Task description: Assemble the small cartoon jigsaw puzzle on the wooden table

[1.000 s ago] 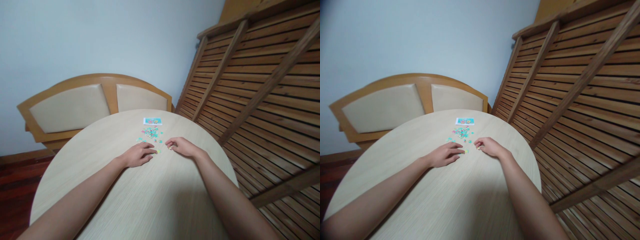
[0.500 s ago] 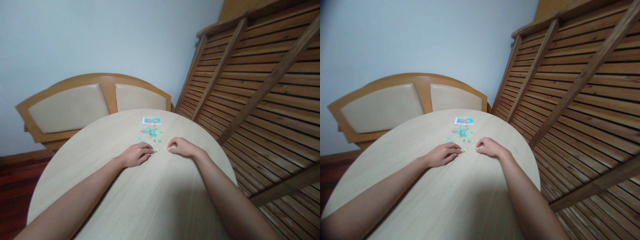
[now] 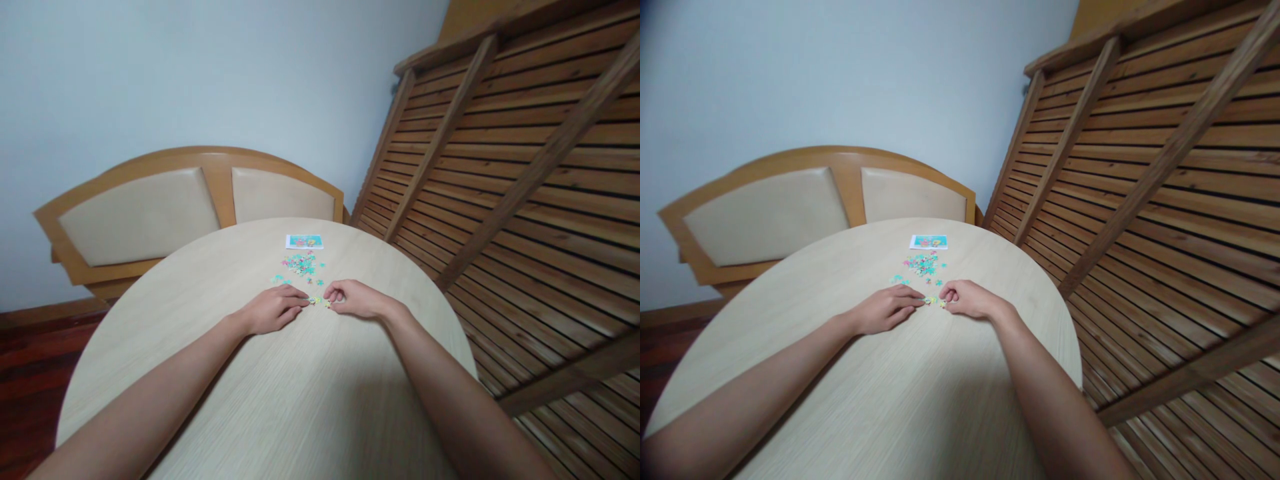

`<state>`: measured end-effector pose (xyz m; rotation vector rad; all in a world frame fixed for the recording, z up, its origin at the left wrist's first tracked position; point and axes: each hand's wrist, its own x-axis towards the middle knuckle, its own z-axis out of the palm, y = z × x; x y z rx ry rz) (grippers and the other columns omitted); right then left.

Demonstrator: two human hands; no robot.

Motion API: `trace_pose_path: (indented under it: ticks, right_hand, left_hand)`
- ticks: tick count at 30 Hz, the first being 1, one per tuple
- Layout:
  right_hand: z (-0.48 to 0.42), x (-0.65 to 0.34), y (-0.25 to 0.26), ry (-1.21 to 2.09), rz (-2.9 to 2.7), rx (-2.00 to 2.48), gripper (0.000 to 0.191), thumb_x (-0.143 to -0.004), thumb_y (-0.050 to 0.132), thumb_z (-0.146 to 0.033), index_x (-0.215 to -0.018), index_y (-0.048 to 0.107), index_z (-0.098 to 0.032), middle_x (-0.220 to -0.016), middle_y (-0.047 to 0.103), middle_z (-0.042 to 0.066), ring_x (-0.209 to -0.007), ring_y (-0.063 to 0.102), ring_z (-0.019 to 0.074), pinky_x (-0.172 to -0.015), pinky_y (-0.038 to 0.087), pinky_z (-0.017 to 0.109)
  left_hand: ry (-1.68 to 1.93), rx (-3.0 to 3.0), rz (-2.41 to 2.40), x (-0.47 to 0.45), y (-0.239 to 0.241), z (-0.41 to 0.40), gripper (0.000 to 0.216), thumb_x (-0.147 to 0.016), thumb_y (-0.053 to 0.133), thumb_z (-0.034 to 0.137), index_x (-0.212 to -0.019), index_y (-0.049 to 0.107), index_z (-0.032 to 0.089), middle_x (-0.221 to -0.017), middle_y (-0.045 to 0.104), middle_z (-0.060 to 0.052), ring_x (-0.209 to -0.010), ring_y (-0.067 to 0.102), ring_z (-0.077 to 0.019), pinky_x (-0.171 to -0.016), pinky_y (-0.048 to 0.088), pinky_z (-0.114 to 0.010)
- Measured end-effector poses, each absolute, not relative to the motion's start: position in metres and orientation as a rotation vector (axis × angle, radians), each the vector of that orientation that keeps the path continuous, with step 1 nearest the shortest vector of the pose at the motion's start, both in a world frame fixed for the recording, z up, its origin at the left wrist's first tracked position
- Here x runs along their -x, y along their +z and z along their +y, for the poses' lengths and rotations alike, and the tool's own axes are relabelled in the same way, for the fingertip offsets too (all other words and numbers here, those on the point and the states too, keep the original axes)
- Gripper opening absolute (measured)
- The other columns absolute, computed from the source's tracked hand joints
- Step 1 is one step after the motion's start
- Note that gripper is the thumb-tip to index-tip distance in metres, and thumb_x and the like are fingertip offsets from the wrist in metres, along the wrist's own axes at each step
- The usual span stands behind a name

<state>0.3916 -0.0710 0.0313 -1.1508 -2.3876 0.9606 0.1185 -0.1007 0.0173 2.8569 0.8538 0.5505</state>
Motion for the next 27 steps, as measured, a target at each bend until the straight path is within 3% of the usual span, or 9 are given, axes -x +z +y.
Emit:
trace_pose_path:
  ticks: [9, 15, 22, 27]
  right_hand:
    - [-0.071, -0.394, 0.032, 0.887, -2.402, 1.227, 0.023, -0.077, 0.071, -0.032, -0.091, 0.072, -0.014, -0.081, 0.069, 0.004, -0.072, 0.061, 0.0152, -0.063, 0.043, 0.025]
    - [-0.079, -0.382, 0.037, 0.855, -2.438, 1.273, 0.033, -0.077, 0.073, -0.048, -0.079, 0.071, -0.015, -0.072, 0.067, 0.002, -0.064, 0.056, 0.0136, -0.056, 0.037, 0.023]
    - [-0.082, -0.384, 0.041, 1.024, -2.473, 1.181, 0.020, -0.077, 0.068, -0.030, -0.089, 0.072, -0.014, -0.074, 0.065, 0.001, -0.067, 0.056, 0.0130, -0.058, 0.040, 0.022]
    - [-0.080, -0.382, 0.035, 0.992, -2.420, 1.170, 0.029, -0.073, 0.074, -0.033, -0.096, 0.072, -0.015, -0.081, 0.065, 0.001, -0.071, 0.059, 0.0137, -0.062, 0.043, 0.022]
  left_hand:
    - [0.562, -2.846, 0.838, -0.119, 0.017, -0.101, 0.031, -0.100, 0.043, 0.023, -0.124, 0.063, 0.020, -0.125, 0.068, -0.008, -0.116, 0.061, -0.0218, -0.104, 0.046, -0.040]
    - [0.562, -2.857, 0.845, -0.121, 0.020, -0.102, 0.029, -0.100, 0.045, 0.025, -0.118, 0.066, 0.019, -0.124, 0.068, -0.009, -0.116, 0.062, -0.0224, -0.104, 0.047, -0.040]
    - [0.573, -2.859, 0.842, -0.120, 0.017, -0.101, 0.031, -0.100, 0.044, 0.026, -0.121, 0.066, 0.021, -0.124, 0.068, -0.009, -0.116, 0.062, -0.0225, -0.105, 0.046, -0.040]
    - [0.531, -2.884, 0.813, -0.120, 0.019, -0.101, 0.034, -0.101, 0.043, 0.025, -0.127, 0.063, 0.020, -0.127, 0.067, -0.009, -0.117, 0.061, -0.0223, -0.106, 0.045, -0.039]
